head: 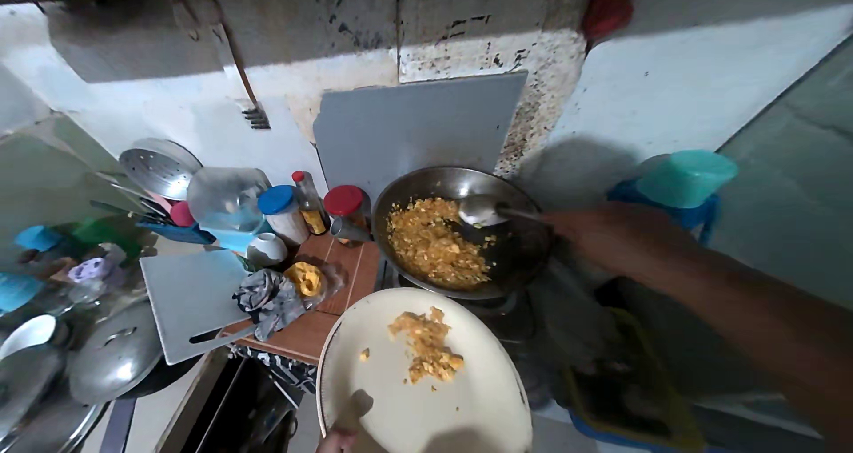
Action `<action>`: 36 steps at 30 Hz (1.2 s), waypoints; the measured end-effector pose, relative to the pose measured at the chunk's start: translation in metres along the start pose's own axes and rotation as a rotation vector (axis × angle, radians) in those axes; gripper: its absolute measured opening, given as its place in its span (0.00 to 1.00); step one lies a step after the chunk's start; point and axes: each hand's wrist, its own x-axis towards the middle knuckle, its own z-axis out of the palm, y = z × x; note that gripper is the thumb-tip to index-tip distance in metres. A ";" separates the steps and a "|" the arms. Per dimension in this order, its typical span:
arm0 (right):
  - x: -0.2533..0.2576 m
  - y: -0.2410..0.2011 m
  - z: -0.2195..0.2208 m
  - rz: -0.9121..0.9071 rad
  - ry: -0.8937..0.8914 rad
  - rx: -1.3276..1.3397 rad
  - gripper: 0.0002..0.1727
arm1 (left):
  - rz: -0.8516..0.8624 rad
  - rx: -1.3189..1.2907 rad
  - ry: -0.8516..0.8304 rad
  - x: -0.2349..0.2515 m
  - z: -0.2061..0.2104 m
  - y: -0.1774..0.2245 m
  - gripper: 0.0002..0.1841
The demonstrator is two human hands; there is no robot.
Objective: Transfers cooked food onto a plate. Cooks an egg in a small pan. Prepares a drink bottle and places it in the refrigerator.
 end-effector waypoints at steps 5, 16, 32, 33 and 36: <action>-0.008 -0.019 0.018 0.027 -0.107 0.046 0.16 | 0.013 -0.001 -0.009 0.000 0.002 0.000 0.16; 0.017 -0.019 0.015 0.091 -0.428 0.684 0.16 | 0.004 -0.032 -0.005 0.000 0.002 -0.004 0.14; -0.097 -0.042 -0.002 -0.216 -0.332 0.331 0.18 | -0.054 -0.059 0.003 0.012 -0.001 -0.011 0.16; -0.109 -0.046 0.014 -0.301 -0.233 0.283 0.18 | -0.052 -0.061 -0.002 0.012 0.000 -0.011 0.16; -0.121 -0.050 0.052 -0.493 0.152 0.168 0.18 | -0.037 -0.069 -0.014 0.012 -0.002 -0.011 0.15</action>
